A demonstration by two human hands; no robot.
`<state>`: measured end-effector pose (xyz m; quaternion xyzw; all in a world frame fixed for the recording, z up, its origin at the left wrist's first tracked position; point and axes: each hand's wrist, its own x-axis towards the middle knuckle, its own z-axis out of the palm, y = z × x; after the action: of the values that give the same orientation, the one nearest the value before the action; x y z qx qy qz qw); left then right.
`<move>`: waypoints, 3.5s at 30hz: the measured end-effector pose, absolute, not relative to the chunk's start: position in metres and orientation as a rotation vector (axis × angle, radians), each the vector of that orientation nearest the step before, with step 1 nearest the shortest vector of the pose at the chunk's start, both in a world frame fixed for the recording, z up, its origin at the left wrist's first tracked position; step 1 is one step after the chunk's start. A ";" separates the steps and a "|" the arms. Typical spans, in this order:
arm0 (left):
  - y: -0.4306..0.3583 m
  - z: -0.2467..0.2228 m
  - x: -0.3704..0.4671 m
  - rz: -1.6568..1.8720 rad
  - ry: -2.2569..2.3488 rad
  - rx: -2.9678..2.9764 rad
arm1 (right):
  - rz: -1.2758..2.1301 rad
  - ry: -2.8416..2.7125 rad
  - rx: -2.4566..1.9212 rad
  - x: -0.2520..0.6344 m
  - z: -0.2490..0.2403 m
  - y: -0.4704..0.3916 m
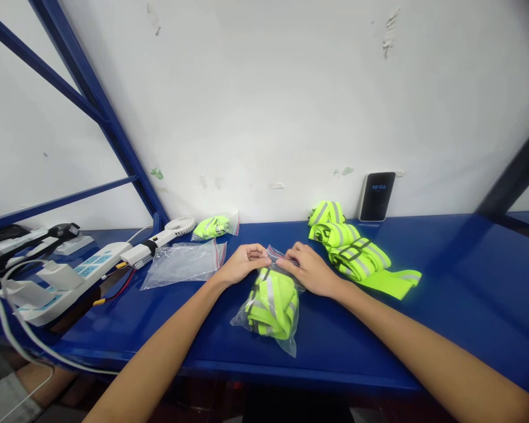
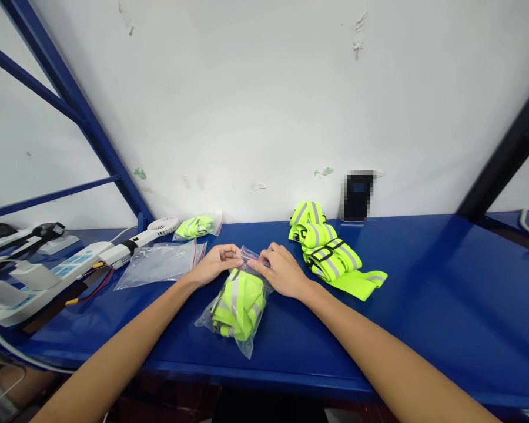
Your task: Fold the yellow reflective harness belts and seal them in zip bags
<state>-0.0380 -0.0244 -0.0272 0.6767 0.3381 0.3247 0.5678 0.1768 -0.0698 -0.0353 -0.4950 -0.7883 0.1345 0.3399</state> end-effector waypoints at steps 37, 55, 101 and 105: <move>-0.039 -0.032 -0.023 0.880 0.949 2.164 | 0.674 -2.080 -1.308 0.183 -0.009 -0.071; -0.032 -0.032 -0.031 0.880 0.920 2.147 | 0.472 -2.124 -1.186 0.176 -0.028 -0.073; -0.026 -0.025 -0.034 0.817 0.883 2.038 | 0.646 -2.035 -1.193 0.178 -0.026 -0.067; -0.021 -0.031 -0.036 0.833 0.898 1.946 | 0.643 -2.010 -1.235 0.180 -0.024 -0.067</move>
<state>-0.0362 -0.0213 -0.0310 0.7725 0.3565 0.3306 0.4086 0.1802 -0.0671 -0.0242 -0.4748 -0.7727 0.2473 0.3412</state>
